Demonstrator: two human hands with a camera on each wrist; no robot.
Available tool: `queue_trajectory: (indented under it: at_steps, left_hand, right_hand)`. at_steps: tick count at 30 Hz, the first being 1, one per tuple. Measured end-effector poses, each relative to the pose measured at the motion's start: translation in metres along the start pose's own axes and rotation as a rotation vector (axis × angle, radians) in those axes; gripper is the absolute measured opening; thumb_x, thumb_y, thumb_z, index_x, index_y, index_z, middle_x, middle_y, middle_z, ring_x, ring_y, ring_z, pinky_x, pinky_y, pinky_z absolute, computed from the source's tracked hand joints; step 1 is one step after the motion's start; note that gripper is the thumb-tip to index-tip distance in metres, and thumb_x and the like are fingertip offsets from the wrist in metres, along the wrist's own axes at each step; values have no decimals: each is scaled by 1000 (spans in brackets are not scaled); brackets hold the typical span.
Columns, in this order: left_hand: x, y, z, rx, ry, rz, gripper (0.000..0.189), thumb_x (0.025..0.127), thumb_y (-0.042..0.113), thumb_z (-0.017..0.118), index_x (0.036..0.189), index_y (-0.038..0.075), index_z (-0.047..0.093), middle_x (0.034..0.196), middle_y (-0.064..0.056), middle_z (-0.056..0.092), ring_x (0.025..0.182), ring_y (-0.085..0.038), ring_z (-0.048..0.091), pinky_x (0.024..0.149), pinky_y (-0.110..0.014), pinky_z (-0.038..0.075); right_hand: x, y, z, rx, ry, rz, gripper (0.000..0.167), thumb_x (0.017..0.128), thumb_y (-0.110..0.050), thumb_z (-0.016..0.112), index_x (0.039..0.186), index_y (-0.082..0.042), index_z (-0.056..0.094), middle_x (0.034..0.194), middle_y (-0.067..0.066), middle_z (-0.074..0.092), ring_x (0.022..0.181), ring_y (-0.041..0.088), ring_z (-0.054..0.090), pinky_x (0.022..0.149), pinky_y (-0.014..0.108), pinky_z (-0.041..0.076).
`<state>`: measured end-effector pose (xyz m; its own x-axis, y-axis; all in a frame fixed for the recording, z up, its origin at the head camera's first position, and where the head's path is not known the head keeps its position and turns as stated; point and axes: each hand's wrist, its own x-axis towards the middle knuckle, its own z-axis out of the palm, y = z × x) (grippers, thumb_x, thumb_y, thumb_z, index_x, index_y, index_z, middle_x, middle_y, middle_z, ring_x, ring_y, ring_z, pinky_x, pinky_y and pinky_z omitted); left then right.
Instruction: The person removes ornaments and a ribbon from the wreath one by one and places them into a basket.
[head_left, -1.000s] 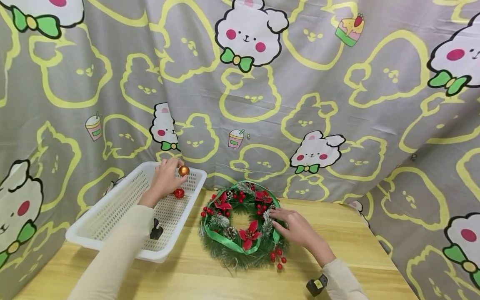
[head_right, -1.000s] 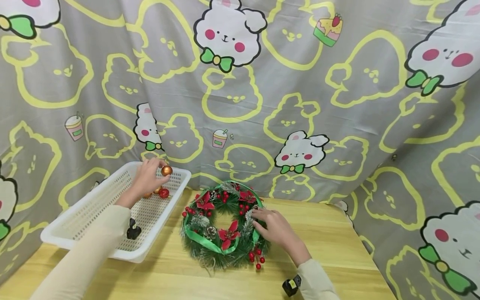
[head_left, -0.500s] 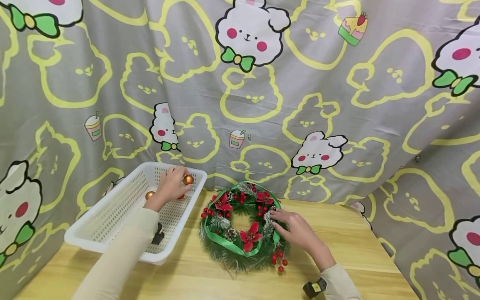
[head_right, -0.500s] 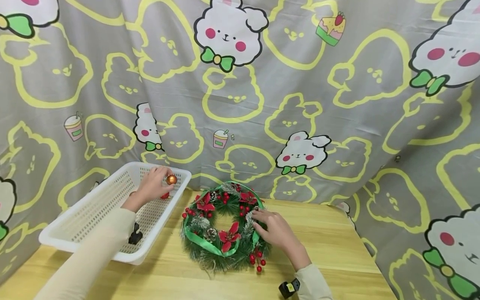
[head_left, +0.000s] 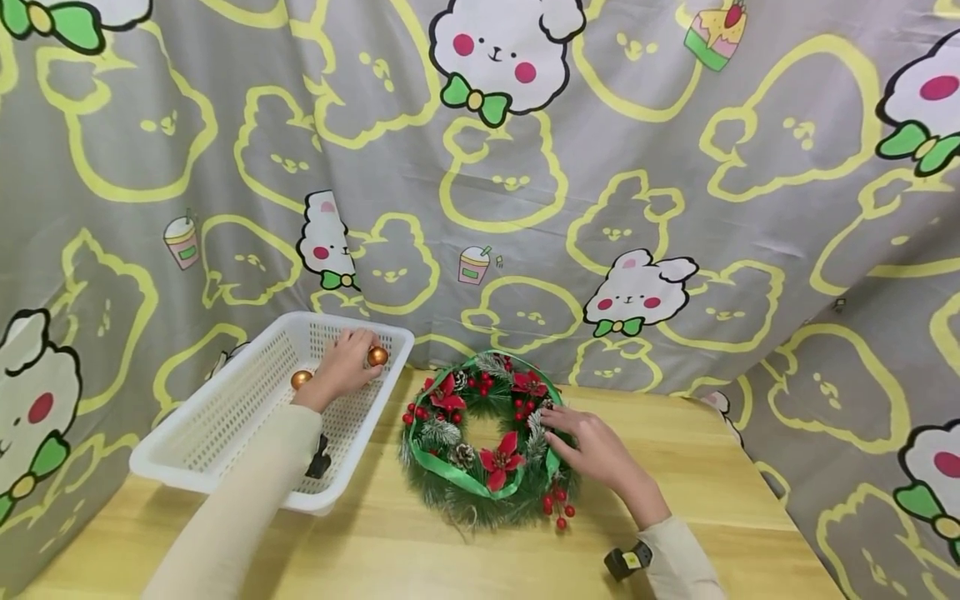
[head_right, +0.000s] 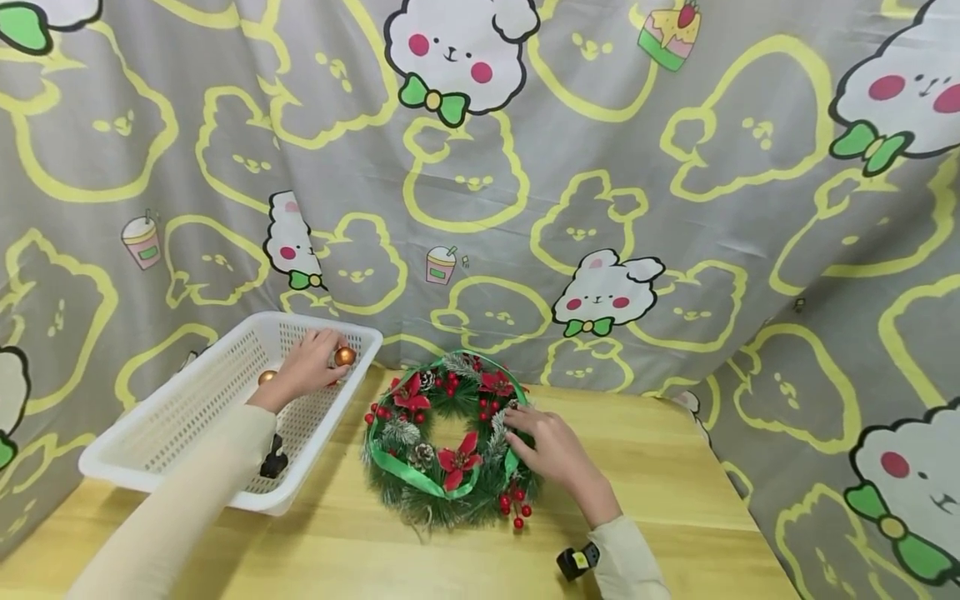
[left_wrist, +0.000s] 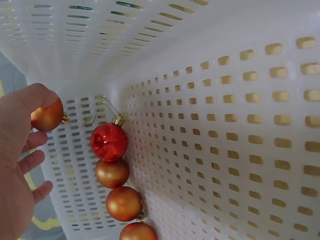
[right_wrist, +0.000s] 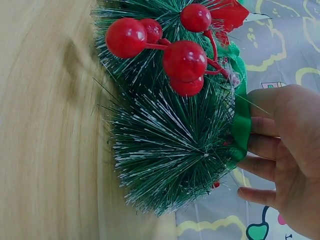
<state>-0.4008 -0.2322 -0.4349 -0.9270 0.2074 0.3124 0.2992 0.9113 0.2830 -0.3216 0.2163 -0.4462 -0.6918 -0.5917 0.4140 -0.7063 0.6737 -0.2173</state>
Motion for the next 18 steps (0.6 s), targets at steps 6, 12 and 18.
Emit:
queue_trajectory:
  at_steps: [6, 12, 18]
  left_hand:
    - [4, -1, 0, 15, -34, 4, 32, 96, 27, 69, 117, 8, 54, 118, -13, 54, 109, -35, 45, 91, -61, 37]
    - [7, -3, 1, 36, -43, -6, 32, 97, 28, 69, 117, 7, 55, 120, -15, 52, 111, -36, 45, 90, -61, 36]
    - [4, -3, 9, 34, -70, -7, 33, 98, 25, 68, 121, 5, 57, 126, -19, 53, 115, -41, 44, 94, -64, 34]
  right_hand:
    - [4, 3, -1, 16, -9, 4, 36, 99, -19, 67, 132, -3, 68, 137, 18, 65, 130, 39, 60, 104, 57, 48]
    - [5, 3, -2, 12, -27, 19, 36, 100, -21, 66, 132, -4, 68, 138, 18, 64, 131, 38, 59, 105, 57, 48]
    - [-1, 3, 1, 3, -26, 27, 37, 100, -20, 65, 133, -4, 67, 138, 18, 64, 131, 39, 59, 105, 57, 47]
